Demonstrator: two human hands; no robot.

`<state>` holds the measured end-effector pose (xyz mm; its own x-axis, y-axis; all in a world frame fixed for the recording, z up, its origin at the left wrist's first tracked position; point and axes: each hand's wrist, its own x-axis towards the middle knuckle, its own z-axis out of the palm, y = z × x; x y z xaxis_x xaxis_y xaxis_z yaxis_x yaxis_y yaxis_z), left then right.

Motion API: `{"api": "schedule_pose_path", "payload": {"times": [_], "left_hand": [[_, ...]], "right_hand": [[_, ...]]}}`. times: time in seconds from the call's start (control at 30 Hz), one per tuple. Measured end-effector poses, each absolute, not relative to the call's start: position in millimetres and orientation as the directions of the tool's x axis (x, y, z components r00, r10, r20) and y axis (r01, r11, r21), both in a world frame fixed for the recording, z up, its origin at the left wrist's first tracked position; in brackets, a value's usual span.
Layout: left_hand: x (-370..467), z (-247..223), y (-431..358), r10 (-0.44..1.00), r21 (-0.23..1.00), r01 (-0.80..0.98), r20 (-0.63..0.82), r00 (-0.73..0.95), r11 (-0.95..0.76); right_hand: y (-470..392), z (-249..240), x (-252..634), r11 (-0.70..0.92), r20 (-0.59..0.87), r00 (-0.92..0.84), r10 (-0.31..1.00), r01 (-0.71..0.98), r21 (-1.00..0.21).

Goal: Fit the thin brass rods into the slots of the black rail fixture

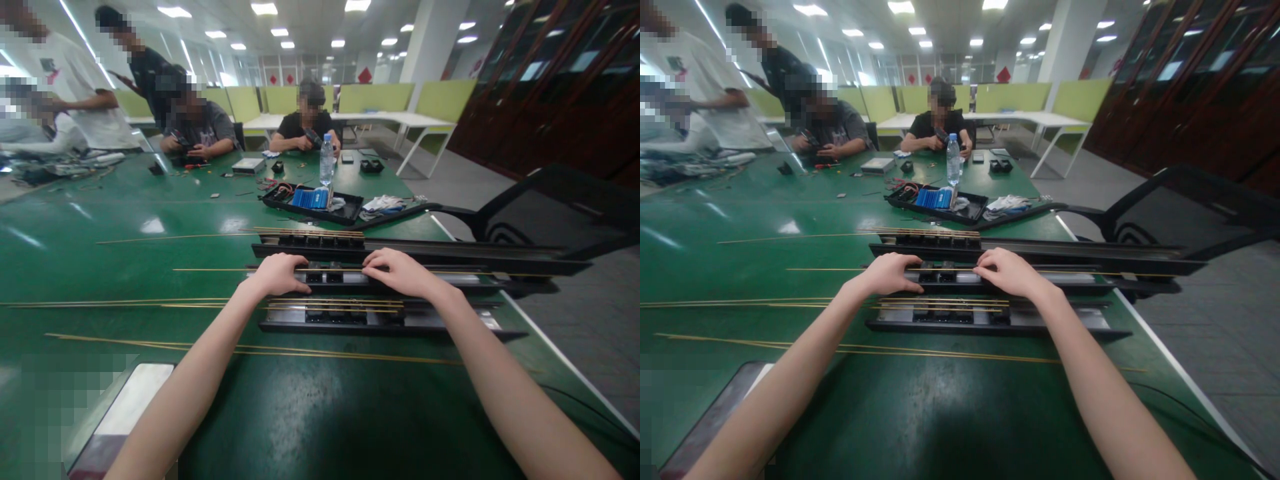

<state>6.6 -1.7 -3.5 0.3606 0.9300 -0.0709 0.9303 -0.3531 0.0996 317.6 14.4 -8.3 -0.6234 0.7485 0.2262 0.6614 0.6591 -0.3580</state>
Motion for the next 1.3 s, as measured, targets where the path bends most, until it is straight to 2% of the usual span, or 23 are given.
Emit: {"api": "schedule_pose_path", "payload": {"times": [0.27, 0.4, 0.7, 1.3], "left_hand": [[7.4, -2.9, -2.4, 0.928, 0.091, 0.928, -0.059, 0.368, -0.362], [6.4, -4.5, -1.2, 0.926, 0.094, 0.925, -0.052, 0.374, -0.368], [3.3, -8.0, 0.4, 0.925, 0.109, 0.922, -0.039, 0.378, -0.372], [4.4, -9.2, 1.4, 0.925, 0.105, 0.922, -0.038, 0.378, -0.372]], "right_hand": [[11.7, -4.2, 317.0, 0.656, 0.236, -0.619, 0.749, 0.643, -0.395], [9.8, -7.8, 304.3, 0.656, 0.285, -0.59, 0.755, 0.672, -0.344], [4.2, -17.1, 255.2, 0.636, 0.268, -0.585, 0.765, 0.751, -0.176], [4.0, -20.0, 259.2, 0.626, 0.243, -0.587, 0.772, 0.768, -0.135]]}}
